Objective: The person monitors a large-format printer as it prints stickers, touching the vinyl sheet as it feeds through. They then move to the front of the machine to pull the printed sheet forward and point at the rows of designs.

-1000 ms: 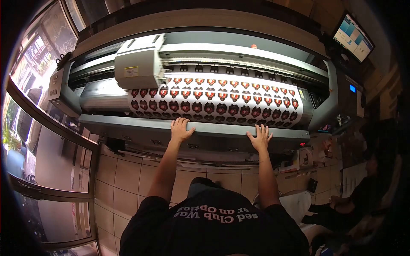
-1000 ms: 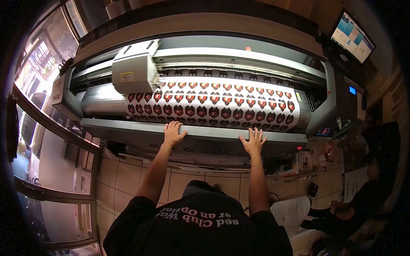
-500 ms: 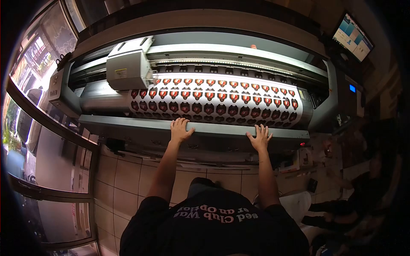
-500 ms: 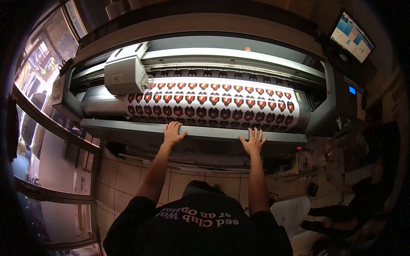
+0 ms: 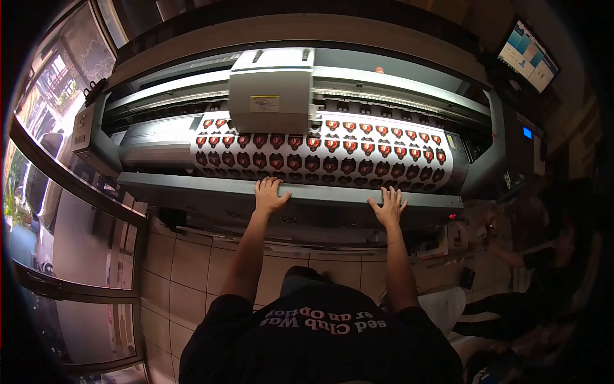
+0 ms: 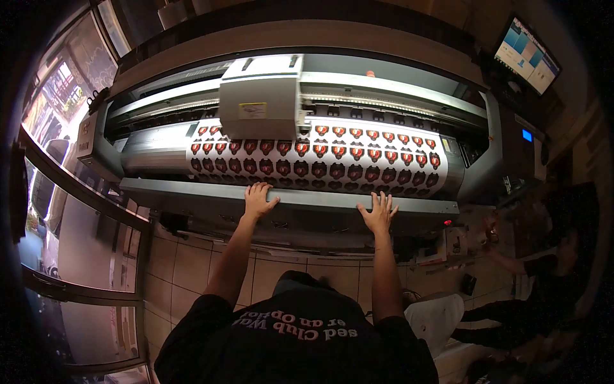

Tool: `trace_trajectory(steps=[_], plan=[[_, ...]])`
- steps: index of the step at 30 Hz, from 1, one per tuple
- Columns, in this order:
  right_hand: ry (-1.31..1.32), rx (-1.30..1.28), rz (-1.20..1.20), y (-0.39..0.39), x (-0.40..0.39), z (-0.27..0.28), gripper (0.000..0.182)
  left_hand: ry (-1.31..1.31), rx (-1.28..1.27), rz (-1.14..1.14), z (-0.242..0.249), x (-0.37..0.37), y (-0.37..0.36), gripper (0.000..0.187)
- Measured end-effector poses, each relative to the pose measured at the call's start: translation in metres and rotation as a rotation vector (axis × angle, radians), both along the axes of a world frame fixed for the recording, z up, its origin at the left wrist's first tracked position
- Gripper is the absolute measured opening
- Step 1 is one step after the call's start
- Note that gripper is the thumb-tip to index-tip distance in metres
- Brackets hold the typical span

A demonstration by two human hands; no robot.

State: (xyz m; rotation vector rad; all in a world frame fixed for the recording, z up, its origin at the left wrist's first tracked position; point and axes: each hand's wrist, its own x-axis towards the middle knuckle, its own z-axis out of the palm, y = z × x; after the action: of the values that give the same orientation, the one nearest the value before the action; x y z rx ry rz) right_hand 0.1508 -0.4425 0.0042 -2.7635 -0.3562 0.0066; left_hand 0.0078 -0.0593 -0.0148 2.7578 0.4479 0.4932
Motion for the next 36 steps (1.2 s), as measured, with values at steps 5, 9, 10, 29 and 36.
trace_trajectory(steps=[5,9,10,29,36], plan=[[-0.002,0.019,0.005,-0.0005,0.0009,-0.0021,0.080,-0.007,0.012,-0.011,0.0023,-0.0014,-0.0005,0.059],[-0.009,0.032,0.004,-0.0003,0.0009,-0.0011,0.081,0.003,0.027,0.001,-0.0029,0.0005,0.0010,0.060],[-0.009,0.036,0.005,-0.0001,0.0007,-0.0007,0.081,0.001,0.035,0.007,-0.0042,0.0005,0.0016,0.060],[0.016,0.003,0.004,0.0000,0.0010,0.0003,0.081,-0.006,-0.002,0.001,0.0006,-0.0010,-0.0008,0.057],[-0.001,0.015,0.003,-0.0004,0.0012,-0.0017,0.080,0.003,-0.008,0.004,0.0021,-0.0008,-0.0014,0.056]])
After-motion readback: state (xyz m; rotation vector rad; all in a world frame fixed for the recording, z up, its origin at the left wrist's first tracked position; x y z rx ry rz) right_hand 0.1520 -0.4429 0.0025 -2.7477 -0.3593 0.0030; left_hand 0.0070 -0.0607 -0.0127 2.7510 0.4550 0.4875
